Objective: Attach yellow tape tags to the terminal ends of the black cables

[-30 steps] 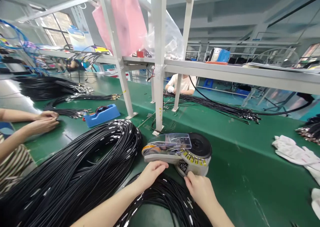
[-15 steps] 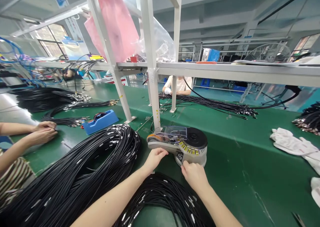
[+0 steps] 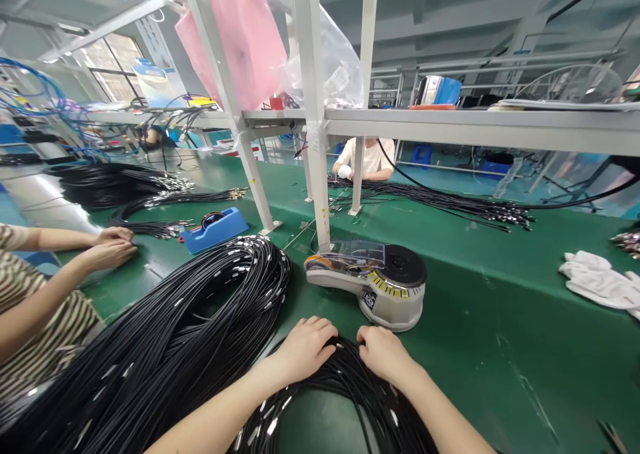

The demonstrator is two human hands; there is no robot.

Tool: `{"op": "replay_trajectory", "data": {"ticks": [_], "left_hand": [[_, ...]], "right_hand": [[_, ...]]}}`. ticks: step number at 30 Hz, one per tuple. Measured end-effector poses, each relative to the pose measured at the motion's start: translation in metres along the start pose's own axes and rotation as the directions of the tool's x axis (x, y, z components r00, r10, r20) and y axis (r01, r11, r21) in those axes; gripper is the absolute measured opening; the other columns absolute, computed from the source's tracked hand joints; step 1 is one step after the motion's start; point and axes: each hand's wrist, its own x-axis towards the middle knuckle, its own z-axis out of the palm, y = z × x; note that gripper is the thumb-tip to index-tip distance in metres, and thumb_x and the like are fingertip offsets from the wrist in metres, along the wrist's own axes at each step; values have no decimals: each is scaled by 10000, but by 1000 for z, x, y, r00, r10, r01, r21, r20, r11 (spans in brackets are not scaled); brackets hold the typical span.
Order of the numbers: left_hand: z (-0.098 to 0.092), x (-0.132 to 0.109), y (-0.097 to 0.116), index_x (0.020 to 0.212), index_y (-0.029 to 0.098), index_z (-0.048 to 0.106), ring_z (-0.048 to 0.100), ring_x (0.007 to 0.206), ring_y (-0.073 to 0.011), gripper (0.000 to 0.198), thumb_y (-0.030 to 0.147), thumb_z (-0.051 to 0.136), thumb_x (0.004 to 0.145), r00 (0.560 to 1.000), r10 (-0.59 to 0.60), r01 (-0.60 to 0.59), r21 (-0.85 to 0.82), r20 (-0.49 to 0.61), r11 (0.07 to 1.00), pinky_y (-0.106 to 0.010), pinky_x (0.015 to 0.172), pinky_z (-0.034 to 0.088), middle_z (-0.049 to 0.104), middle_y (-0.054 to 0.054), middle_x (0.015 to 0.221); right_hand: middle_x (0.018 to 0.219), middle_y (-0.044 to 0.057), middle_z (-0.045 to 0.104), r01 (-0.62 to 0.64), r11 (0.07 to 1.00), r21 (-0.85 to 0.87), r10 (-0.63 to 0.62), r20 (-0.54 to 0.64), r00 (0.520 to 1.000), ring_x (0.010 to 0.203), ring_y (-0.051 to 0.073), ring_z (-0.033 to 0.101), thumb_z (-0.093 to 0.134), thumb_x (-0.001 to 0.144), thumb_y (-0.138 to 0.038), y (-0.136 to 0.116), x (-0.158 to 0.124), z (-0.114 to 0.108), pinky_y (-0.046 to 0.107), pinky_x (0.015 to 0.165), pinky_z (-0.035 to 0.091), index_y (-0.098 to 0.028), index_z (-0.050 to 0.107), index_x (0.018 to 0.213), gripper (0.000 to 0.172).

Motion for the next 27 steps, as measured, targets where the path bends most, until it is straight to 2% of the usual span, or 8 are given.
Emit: {"op": "replay_trajectory", "data": {"ticks": [4, 8, 12, 17, 19, 21, 24, 27], "left_hand": [[4, -14, 8, 936, 222, 573, 474, 1024, -224, 156, 256, 488, 809, 996, 67, -60, 102, -64, 993, -391, 856, 392, 568, -44, 1100], [12, -38, 17, 1100, 187, 524, 306, 1225, -283, 313, 293, 491, 807, 991, 89, -74, 157, -95, 985, -464, 987, 277, 380, -93, 1354], [21, -61, 26, 1277, 152, 372, 244, 1269, -310, 530, 340, 498, 798, 993, 93, -83, 140, -66, 987, -518, 1023, 195, 343, -118, 1383], [11, -63, 13, 1118, 217, 521, 377, 1197, -244, 310, 276, 474, 817, 985, 119, -124, -33, -128, 992, -442, 1007, 277, 502, -67, 1258], [1, -57, -2, 1079, 214, 536, 443, 1130, -221, 264, 249, 445, 833, 974, 51, -70, -80, -219, 994, -416, 975, 324, 550, -70, 1186], [-9, -50, -19, 1091, 186, 519, 469, 1094, -225, 278, 244, 450, 828, 963, -94, 77, -76, -254, 994, -397, 933, 366, 551, -91, 1162], [-19, -45, -36, 1055, 165, 523, 555, 946, -237, 290, 312, 489, 807, 952, -282, 276, -66, -115, 959, -375, 811, 440, 607, -93, 1004], [-19, -49, -40, 992, 206, 526, 584, 869, -212, 239, 326, 520, 785, 942, -333, 322, -157, -51, 934, -335, 758, 454, 630, -41, 922]], "right_hand": [[581, -4, 626, -12, 992, 125, 1, 87, 996, 544, 142, 563, 475, 596, -57, 3, -1, -10, 202, 484, 359, -170, 625, 667, 200], [651, 7, 611, -27, 975, 221, 17, 46, 999, 597, 152, 550, 434, 674, -110, 1, -10, -20, 226, 545, 378, -171, 577, 743, 170], [624, -8, 603, -14, 960, 279, 23, -27, 999, 567, 155, 544, 420, 757, -205, -3, -17, -33, 242, 550, 389, -195, 563, 753, 143], [616, -12, 624, 11, 967, 254, 0, -41, 999, 553, 160, 567, 431, 790, -255, -5, -21, -46, 248, 541, 411, -203, 588, 741, 172], [650, -10, 641, 37, 972, 231, -25, -52, 998, 571, 161, 581, 430, 805, -265, -6, -22, -51, 250, 548, 419, -208, 596, 753, 183], [710, 2, 657, 80, 977, 199, -60, -101, 993, 613, 169, 599, 424, 820, -283, -8, -23, -56, 261, 571, 430, -209, 603, 770, 199], [775, 18, 665, 149, 978, 145, -118, -205, 972, 684, 183, 613, 423, 837, -322, -13, -24, -67, 283, 617, 444, -202, 608, 798, 223], [797, 26, 662, 182, 979, 95, -152, -261, 953, 709, 182, 612, 423, 856, -341, -13, -24, -75, 285, 637, 450, -195, 605, 820, 236]]}}
